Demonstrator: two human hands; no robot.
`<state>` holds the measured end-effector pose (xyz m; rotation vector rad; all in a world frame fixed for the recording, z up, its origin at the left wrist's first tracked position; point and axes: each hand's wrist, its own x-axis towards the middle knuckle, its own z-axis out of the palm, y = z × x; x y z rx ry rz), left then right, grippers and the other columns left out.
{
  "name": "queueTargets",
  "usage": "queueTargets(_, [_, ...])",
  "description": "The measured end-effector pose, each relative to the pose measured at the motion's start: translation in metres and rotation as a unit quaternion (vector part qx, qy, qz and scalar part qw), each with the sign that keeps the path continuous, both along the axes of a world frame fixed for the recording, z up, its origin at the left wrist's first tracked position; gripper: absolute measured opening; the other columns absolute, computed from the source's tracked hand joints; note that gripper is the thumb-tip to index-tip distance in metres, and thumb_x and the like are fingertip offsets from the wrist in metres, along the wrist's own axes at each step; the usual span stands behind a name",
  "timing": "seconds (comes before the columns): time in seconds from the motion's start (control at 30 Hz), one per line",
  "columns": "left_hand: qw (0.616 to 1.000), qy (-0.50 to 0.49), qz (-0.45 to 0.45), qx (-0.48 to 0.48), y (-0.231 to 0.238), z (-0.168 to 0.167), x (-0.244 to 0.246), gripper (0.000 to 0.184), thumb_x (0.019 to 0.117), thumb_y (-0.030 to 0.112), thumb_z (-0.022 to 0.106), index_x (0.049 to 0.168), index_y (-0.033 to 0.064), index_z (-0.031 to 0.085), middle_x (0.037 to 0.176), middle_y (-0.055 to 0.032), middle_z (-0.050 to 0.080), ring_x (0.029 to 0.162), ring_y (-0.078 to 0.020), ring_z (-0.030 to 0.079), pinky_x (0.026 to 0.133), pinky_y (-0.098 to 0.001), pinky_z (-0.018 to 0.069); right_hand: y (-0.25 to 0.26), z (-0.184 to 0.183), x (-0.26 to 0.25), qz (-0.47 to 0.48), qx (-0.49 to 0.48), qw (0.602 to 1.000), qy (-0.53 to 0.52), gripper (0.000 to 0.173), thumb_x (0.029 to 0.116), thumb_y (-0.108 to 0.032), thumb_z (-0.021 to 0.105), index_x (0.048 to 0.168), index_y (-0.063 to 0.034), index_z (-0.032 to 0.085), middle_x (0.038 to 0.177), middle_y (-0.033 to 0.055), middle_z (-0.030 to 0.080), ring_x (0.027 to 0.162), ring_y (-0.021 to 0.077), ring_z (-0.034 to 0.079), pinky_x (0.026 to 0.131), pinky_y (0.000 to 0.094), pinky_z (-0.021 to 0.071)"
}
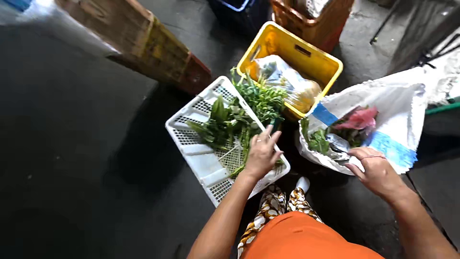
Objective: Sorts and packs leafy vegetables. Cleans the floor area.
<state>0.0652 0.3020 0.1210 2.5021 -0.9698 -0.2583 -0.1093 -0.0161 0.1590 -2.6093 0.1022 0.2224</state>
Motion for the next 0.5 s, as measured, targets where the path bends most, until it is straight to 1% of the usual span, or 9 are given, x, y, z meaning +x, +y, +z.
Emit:
queueTargets(0.07, [0.98,-0.005,0.194,0.029,0.07,-0.005,0.006,0.069,0.0936,0.03,0.072,0.152,0.0042,0.046,0.161,-0.0235,0.035,0.146,-0.0442,0.038,0.114,-0.0672,0.0311,0.036,0.0,0.037,0.022,0.079,0.997,-0.015,0.037,0.1002,-0.028,0.062,0.125,-0.0014,0.068,0.125,0.0176,0.069,0.12,0.0331,0.065,0.106,0.0512,0.0497])
queueTargets(0.17, [0.889,0.033,0.452,0.058,0.165,-0.006,0.019,0.083,0.0913,0.026,0.074,0.156,-0.004,0.033,0.16,-0.0359,0.026,0.144,-0.058,0.029,0.112,-0.074,0.0273,0.092,-0.006,0.096,0.055,0.133,0.989,-0.011,0.038,0.1019,-0.029,0.06,0.126,-0.0014,0.068,0.125,0.0168,0.07,0.121,0.0307,0.065,0.106,0.0488,0.0505])
queueTargets(0.23, [0.864,0.032,0.499,0.062,0.202,-0.006,0.029,0.08,0.0927,0.022,0.072,0.156,-0.005,0.031,0.159,-0.0358,0.026,0.146,-0.0553,0.029,0.116,-0.0694,0.0266,0.126,-0.015,0.132,0.062,0.134,0.989,-0.014,0.037,0.101,-0.027,0.062,0.127,-0.0018,0.066,0.127,0.016,0.068,0.121,0.03,0.065,0.105,0.0482,0.0512])
queueTargets(0.3, [0.885,0.015,0.464,0.051,0.22,-0.007,0.047,0.068,0.0952,0.017,0.07,0.152,-0.0049,0.038,0.156,-0.0332,0.035,0.146,-0.0501,0.034,0.117,-0.0646,0.0294,0.154,-0.023,0.16,0.041,0.117,0.992,0.019,0.048,0.0979,-0.029,0.068,0.137,-0.0024,0.058,0.138,0.0178,0.061,0.128,0.0322,0.06,0.108,0.0503,0.0493])
queueTargets(0.33, [0.895,0.003,0.444,0.042,0.225,-0.011,0.06,0.067,0.0952,0.017,0.07,0.151,-0.004,0.04,0.157,-0.0318,0.034,0.147,-0.0486,0.032,0.118,-0.0636,0.029,0.165,-0.029,0.172,0.016,0.107,0.993,0.046,0.059,0.0952,-0.032,0.072,0.143,-0.0033,0.053,0.144,0.0184,0.056,0.133,0.0335,0.056,0.109,0.0519,0.0475])
queueTargets(0.37, [0.896,-0.007,0.442,0.034,0.228,-0.015,0.075,0.07,0.0944,0.02,0.071,0.152,-0.0027,0.039,0.159,-0.0314,0.031,0.148,-0.0485,0.03,0.119,-0.0636,0.0277,0.172,-0.036,0.184,-0.019,0.109,0.99,0.091,0.069,0.0931,-0.037,0.075,0.148,-0.0049,0.048,0.147,0.0185,0.053,0.134,0.0343,0.054,0.11,0.0534,0.0461])
queueTargets(0.43, [0.869,0.01,0.495,0.003,0.232,-0.02,0.105,0.086,0.0905,0.027,0.076,0.157,-0.0033,0.03,0.162,-0.034,0.023,0.149,-0.0513,0.025,0.119,-0.0651,0.0264,0.179,-0.061,0.207,-0.099,0.148,0.967,0.182,0.084,0.089,-0.045,0.078,0.153,-0.0064,0.041,0.147,0.0194,0.053,0.131,0.0354,0.056,0.109,0.0557,0.0458])
queueTargets(0.47, [0.844,0.052,0.534,-0.016,0.237,-0.023,0.118,0.094,0.0885,0.031,0.079,0.158,-0.0036,0.026,0.161,-0.035,0.025,0.148,-0.0514,0.028,0.118,-0.0645,0.0287,0.18,-0.077,0.218,-0.134,0.169,0.953,0.213,0.088,0.0868,-0.047,0.08,0.153,-0.0055,0.041,0.143,0.0205,0.057,0.127,0.0365,0.058,0.107,0.0573,0.0467])
queueTargets(0.5, [0.816,0.117,0.565,-0.043,0.245,-0.031,0.127,0.1,0.0861,0.034,0.082,0.158,-0.003,0.024,0.156,-0.0351,0.033,0.144,-0.0502,0.036,0.116,-0.064,0.033,0.181,-0.09,0.227,-0.161,0.188,0.939,0.24,0.091,0.0848,-0.049,0.081,0.152,-0.0047,0.04,0.139,0.0215,0.059,0.124,0.0376,0.06,0.105,0.0586,0.0474])
